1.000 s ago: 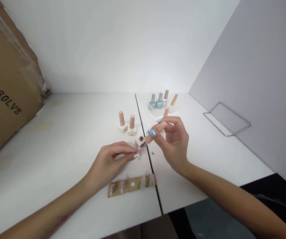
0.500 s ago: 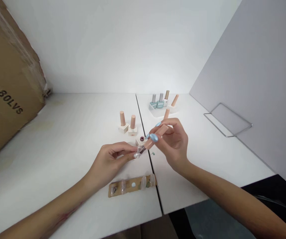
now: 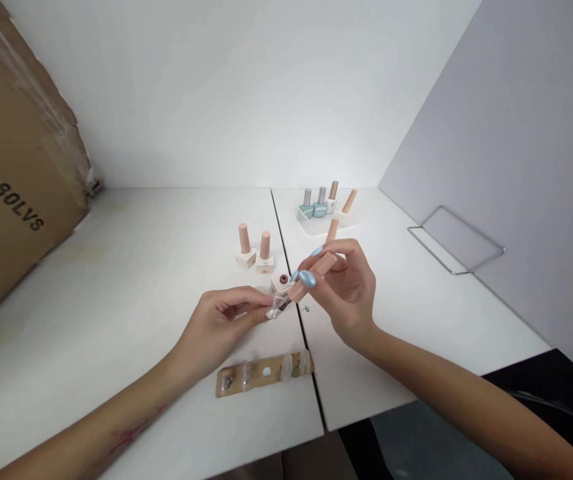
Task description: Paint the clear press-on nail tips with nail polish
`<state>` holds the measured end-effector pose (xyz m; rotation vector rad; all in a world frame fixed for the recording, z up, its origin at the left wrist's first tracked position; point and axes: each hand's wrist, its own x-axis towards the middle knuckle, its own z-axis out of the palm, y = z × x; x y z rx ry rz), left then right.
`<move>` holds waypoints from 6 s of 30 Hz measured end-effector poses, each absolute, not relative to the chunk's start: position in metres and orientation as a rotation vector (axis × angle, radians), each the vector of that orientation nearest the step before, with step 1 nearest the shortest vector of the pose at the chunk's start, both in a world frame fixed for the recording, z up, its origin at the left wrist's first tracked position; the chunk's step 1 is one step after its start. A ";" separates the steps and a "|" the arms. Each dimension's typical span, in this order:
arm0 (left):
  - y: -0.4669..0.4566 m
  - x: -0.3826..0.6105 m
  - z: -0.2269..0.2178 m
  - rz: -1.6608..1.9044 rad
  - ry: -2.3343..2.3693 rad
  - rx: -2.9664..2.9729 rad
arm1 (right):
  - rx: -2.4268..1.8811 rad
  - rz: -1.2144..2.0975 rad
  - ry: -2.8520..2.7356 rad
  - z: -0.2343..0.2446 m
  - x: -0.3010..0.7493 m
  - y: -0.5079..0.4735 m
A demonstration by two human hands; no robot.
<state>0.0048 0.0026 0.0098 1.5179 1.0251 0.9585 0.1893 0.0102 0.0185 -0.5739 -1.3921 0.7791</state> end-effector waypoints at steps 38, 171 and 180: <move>0.004 -0.001 0.019 1.333 1.131 1.622 | -0.757 0.713 -1.214 0.023 0.204 0.027; -0.056 -0.004 0.062 1.228 1.377 2.096 | -0.447 0.407 -2.094 0.029 0.175 0.003; -0.020 0.002 0.065 0.986 1.237 1.871 | -0.407 -0.015 -2.121 0.025 0.190 0.013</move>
